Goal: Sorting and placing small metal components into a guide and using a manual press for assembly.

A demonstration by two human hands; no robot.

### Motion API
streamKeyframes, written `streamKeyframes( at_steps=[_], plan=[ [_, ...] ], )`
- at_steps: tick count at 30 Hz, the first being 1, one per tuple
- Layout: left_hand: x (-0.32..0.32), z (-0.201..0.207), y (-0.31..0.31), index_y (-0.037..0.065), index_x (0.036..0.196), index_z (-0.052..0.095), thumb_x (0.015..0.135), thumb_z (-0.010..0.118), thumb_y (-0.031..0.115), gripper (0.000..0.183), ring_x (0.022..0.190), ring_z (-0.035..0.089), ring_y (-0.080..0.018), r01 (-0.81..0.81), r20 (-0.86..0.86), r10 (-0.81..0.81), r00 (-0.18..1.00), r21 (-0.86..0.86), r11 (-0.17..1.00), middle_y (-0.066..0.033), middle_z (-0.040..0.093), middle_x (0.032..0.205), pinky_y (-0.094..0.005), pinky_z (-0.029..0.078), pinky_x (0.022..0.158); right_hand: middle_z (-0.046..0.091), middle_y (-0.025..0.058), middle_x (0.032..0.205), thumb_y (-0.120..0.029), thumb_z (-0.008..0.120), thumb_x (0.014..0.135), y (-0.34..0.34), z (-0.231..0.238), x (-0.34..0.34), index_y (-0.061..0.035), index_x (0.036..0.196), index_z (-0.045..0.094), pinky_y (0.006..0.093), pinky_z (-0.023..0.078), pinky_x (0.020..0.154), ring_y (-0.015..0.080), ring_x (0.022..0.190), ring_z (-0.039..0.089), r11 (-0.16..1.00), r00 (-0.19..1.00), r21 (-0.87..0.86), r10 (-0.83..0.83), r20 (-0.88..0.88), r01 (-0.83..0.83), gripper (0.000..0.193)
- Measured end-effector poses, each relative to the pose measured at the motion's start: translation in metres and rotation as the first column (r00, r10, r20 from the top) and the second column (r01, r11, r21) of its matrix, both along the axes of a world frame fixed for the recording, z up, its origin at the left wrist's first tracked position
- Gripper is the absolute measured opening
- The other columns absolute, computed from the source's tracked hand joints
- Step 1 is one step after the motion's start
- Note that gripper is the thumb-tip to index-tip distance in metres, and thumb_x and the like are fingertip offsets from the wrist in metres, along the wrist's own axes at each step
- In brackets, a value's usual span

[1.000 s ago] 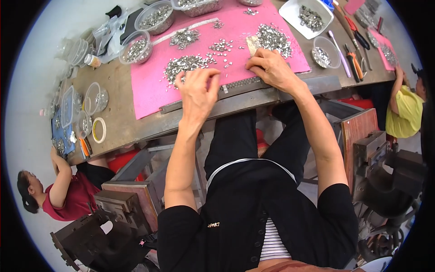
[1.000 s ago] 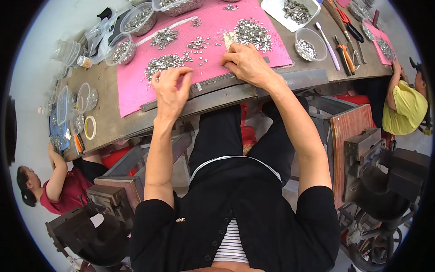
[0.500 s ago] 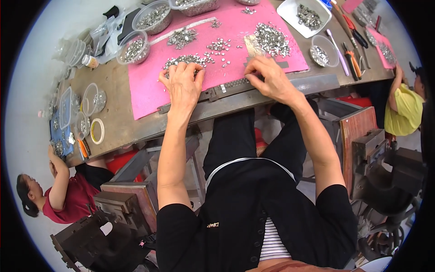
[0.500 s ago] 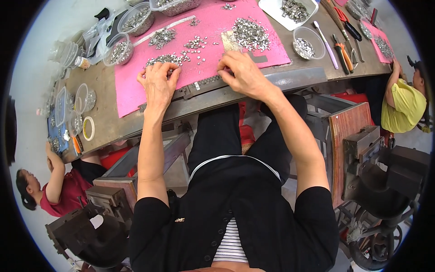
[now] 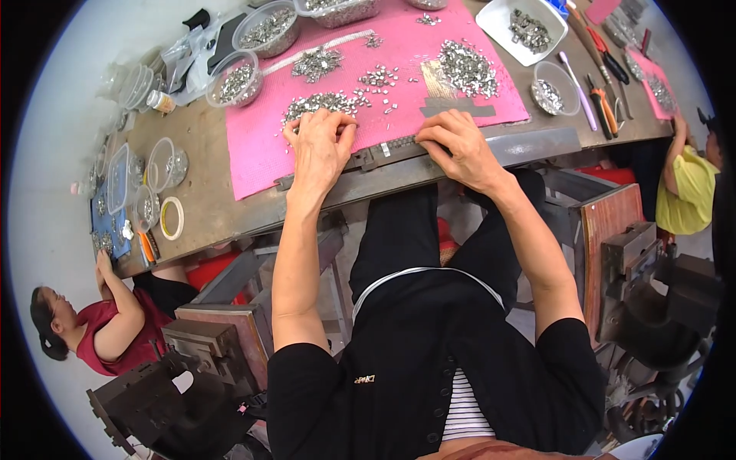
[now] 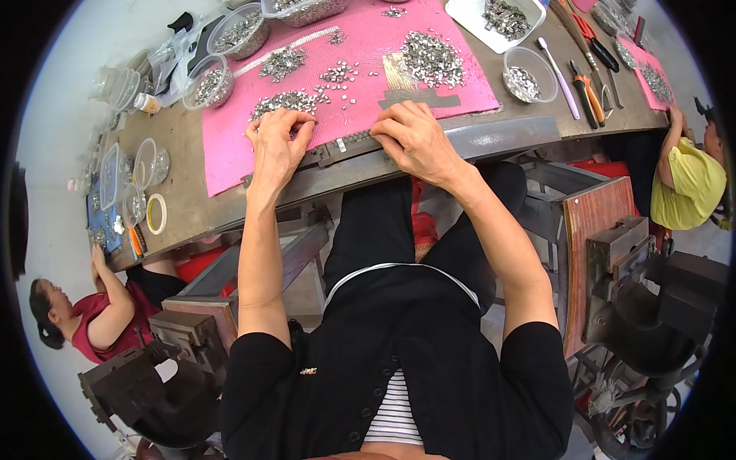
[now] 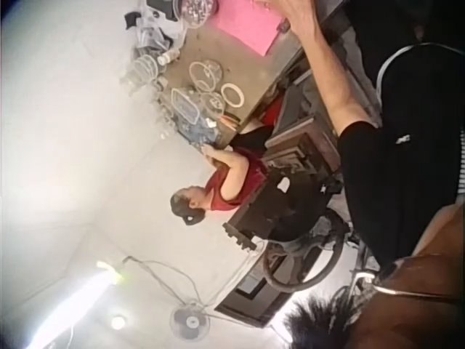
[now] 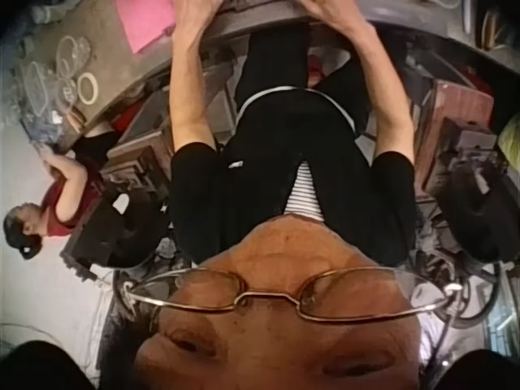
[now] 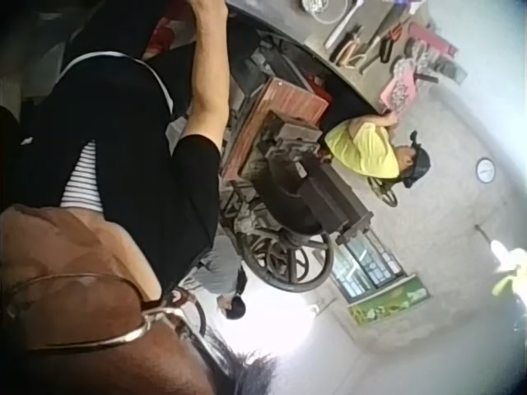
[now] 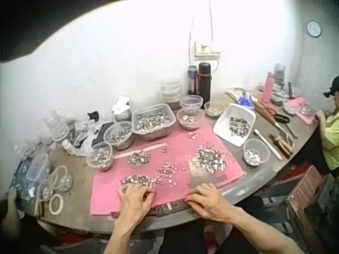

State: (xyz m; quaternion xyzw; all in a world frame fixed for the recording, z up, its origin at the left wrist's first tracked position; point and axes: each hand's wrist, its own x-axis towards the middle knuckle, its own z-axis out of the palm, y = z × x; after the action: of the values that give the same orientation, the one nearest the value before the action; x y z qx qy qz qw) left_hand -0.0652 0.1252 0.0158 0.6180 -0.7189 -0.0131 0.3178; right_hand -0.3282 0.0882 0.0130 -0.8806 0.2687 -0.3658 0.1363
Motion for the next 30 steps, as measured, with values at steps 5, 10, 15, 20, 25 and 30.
streamKeyframes(
  at_steps=[5, 10, 15, 20, 25, 30],
  plan=[
    [-0.001, 0.001, 0.002, 0.012, 0.087, 0.075, 0.087, 0.074, 0.019, 0.007, 0.091, 0.059, -0.0227, -0.008, 0.003, 0.008, 1.000, -0.005, 1.000, -0.0021, 0.065, 0.083, -0.0493, 0.031, 0.100, 0.067, 0.0052, 0.096, -0.003, 0.072, 0.083, 0.004, -0.006, -0.005, -0.0062, 0.096, 0.070, 0.0359, 0.044, 0.082, 0.0241, 0.090, 0.062, 0.990, 0.982, 0.066, -0.135, 0.133, 0.127, 0.013],
    [-0.010, 0.002, -0.003, 0.014, 0.085, 0.075, 0.085, 0.076, 0.022, 0.008, 0.091, 0.059, -0.0231, -0.092, 0.128, 0.093, 0.987, -0.014, 0.996, -0.0008, 0.066, 0.083, -0.0537, 0.030, 0.100, 0.070, 0.0082, 0.093, 0.001, 0.071, 0.084, 0.003, -0.010, -0.007, -0.0027, 0.095, 0.070, 0.0338, 0.048, 0.080, 0.0245, 0.086, 0.065, 0.971, 0.953, 0.092, -0.233, 0.192, 0.219, 0.012],
    [-0.005, 0.002, -0.001, 0.015, 0.087, 0.076, 0.085, 0.074, 0.021, 0.007, 0.092, 0.059, -0.0233, -0.067, 0.088, 0.066, 0.994, 0.007, 0.998, -0.0011, 0.066, 0.083, -0.0530, 0.030, 0.100, 0.070, 0.0087, 0.092, 0.001, 0.071, 0.084, 0.003, -0.011, -0.007, -0.0023, 0.095, 0.071, 0.0331, 0.048, 0.079, 0.0246, 0.086, 0.065, 0.966, 0.942, 0.100, -0.254, 0.219, 0.237, 0.012],
    [-0.004, 0.003, 0.000, 0.015, 0.089, 0.076, 0.085, 0.072, 0.018, 0.007, 0.093, 0.059, -0.0233, -0.032, 0.020, 0.031, 0.999, 0.065, 0.997, -0.0018, 0.066, 0.084, -0.0504, 0.031, 0.101, 0.070, 0.0090, 0.091, 0.000, 0.071, 0.084, 0.004, -0.011, -0.008, -0.0018, 0.094, 0.071, 0.0331, 0.049, 0.079, 0.0247, 0.086, 0.065, 0.961, 0.936, 0.113, -0.272, 0.223, 0.252, 0.010],
    [-0.001, -0.002, 0.002, 0.011, 0.089, 0.075, 0.084, 0.072, 0.016, 0.007, 0.092, 0.059, -0.0238, -0.011, -0.003, 0.011, 1.000, -0.007, 1.000, -0.0028, 0.065, 0.083, -0.0498, 0.031, 0.101, 0.069, 0.0100, 0.090, 0.000, 0.070, 0.085, 0.005, -0.011, -0.007, -0.0011, 0.094, 0.070, 0.0341, 0.049, 0.078, 0.0248, 0.085, 0.065, 0.955, 0.926, 0.139, -0.289, 0.245, 0.261, 0.009],
    [-0.006, 0.001, 0.002, 0.011, 0.088, 0.074, 0.083, 0.073, 0.015, 0.007, 0.093, 0.060, -0.0242, -0.054, 0.076, 0.054, 0.996, -0.004, 0.999, -0.0036, 0.067, 0.085, -0.0511, 0.032, 0.102, 0.069, 0.0100, 0.089, 0.000, 0.070, 0.085, 0.005, -0.010, -0.008, -0.0009, 0.094, 0.070, 0.0340, 0.049, 0.078, 0.0253, 0.084, 0.065, 0.951, 0.922, 0.138, -0.304, 0.241, 0.277, 0.009]
  ],
)
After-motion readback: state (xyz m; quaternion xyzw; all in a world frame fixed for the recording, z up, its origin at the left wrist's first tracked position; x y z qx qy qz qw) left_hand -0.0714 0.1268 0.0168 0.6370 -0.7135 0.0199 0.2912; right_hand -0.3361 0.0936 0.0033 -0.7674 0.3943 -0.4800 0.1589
